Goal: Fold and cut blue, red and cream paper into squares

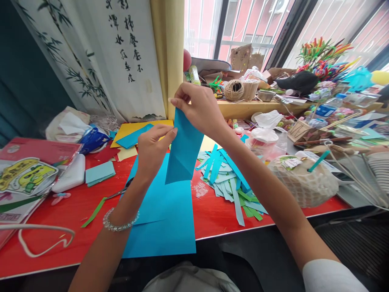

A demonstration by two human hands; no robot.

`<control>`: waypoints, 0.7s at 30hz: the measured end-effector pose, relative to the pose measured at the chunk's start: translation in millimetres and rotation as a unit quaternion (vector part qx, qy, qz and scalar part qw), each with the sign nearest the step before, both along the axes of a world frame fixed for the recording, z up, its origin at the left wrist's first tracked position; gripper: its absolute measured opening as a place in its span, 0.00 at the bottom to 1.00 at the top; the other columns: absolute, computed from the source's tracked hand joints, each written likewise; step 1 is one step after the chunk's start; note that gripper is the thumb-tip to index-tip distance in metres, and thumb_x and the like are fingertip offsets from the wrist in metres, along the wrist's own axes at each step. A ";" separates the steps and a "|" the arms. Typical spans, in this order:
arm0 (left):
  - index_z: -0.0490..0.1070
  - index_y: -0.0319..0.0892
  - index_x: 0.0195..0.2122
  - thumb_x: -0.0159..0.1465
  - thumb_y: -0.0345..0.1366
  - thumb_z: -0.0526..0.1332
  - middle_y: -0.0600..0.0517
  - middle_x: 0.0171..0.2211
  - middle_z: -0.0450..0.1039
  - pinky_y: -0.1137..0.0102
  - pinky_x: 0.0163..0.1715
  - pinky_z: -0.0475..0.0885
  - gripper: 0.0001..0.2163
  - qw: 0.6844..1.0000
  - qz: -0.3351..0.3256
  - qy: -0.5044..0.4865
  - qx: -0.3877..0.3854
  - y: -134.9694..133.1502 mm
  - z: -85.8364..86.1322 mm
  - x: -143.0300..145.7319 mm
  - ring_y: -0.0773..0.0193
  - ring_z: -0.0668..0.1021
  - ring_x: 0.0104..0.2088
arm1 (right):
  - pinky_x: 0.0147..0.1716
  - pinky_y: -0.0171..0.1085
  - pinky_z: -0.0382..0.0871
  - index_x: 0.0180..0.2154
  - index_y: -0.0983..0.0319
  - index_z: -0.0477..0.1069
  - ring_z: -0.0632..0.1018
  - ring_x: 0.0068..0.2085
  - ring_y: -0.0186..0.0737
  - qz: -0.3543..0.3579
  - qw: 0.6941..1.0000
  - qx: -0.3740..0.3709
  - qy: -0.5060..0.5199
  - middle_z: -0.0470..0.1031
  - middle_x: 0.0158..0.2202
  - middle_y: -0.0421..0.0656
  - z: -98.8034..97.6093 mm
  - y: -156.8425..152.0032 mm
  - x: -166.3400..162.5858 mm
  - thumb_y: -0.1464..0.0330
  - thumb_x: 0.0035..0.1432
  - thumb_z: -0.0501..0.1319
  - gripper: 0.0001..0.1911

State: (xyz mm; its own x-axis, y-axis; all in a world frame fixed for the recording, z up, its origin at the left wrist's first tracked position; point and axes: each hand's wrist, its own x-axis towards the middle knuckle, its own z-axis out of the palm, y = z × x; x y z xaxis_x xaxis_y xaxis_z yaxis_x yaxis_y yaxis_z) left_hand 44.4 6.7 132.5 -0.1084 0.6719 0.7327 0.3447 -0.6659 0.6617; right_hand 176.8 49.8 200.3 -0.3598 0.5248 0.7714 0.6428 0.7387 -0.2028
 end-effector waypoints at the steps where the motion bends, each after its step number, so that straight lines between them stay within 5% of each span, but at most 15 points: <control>1: 0.77 0.46 0.27 0.58 0.35 0.61 0.54 0.30 0.76 0.67 0.35 0.73 0.06 1.000 0.001 0.000 -0.005 -0.4 -2.4 -0.3 0.63 0.76 0.33 | 0.33 0.36 0.59 0.28 0.61 0.64 0.70 0.32 0.36 -0.003 1.000 0.002 -0.002 0.71 0.29 0.40 -0.4 1.8 0.5 0.67 0.60 0.55 0.09; 15: 0.78 0.46 0.32 0.60 0.36 0.60 0.53 0.34 0.75 0.69 0.35 0.73 0.07 0.988 -0.026 0.097 -0.120 -29.4 -34.9 -18.8 0.64 0.76 0.36 | 0.35 0.38 0.56 0.28 0.61 0.64 0.69 0.32 0.38 -0.098 0.995 0.037 0.000 0.72 0.29 0.42 -0.6 28.0 17.6 0.64 0.61 0.54 0.10; 21: 0.75 0.44 0.29 0.62 0.35 0.56 0.50 0.33 0.74 0.71 0.31 0.73 0.09 0.966 -0.087 0.193 -0.152 -79.2 -53.3 -30.8 0.63 0.76 0.33 | 0.35 0.37 0.56 0.28 0.62 0.66 0.69 0.32 0.37 -0.083 0.996 0.022 0.032 0.70 0.29 0.41 -7.0 30.8 27.4 0.66 0.59 0.56 0.09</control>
State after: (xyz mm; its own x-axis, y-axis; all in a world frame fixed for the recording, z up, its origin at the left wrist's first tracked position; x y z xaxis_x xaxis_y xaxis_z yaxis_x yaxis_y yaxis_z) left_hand 13.6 -72.4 79.2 0.2663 0.8460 0.4620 0.5053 -0.5307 0.6805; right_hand 204.2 80.6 193.3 -0.2208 0.5377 0.8137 0.7433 0.6329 -0.2165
